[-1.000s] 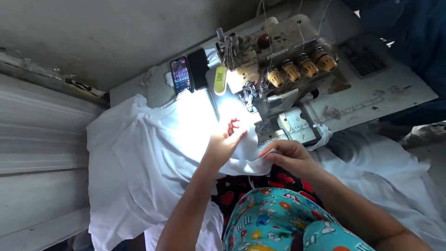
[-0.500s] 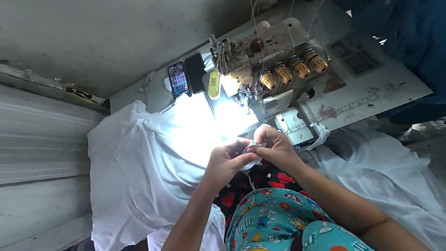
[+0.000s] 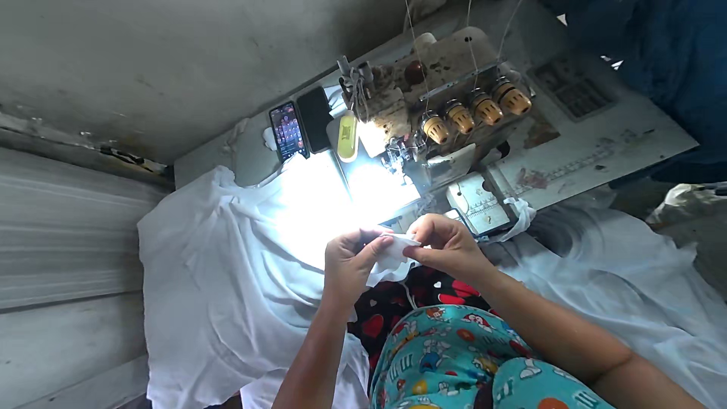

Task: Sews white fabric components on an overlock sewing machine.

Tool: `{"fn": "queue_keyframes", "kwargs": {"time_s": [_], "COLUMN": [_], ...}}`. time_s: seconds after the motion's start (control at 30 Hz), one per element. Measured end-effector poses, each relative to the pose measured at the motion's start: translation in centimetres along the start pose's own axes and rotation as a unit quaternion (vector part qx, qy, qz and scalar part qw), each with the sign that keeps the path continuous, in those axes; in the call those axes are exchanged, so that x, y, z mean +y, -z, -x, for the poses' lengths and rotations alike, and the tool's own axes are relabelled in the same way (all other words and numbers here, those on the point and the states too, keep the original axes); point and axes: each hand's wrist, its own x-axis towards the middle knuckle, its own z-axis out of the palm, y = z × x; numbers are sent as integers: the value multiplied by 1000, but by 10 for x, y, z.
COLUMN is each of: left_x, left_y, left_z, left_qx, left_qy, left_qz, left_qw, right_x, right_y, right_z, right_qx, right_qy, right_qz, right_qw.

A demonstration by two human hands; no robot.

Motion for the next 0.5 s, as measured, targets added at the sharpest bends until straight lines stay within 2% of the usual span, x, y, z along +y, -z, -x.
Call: {"fn": "queue_keyframes", "kwargs": {"time_s": [0.2, 0.3, 0.5], "left_x": [-1, -1, -4], "left_y": [1, 3, 4], "left_z": [1, 1, 2], "left_qx": [-3, -9, -6], "left_qy": [6, 7, 19], "left_qz": [29, 35, 52], "left_qw": [1000, 999, 998], "right_x": [-3, -9, -7], "right_y": [-5, -10, -14], "right_z": [0, 0, -1], "right_qx": [10, 55, 94], "right_qy": [-23, -43, -16], "right_qz": [14, 20, 43], "right_qw": [1000, 997, 995]}}
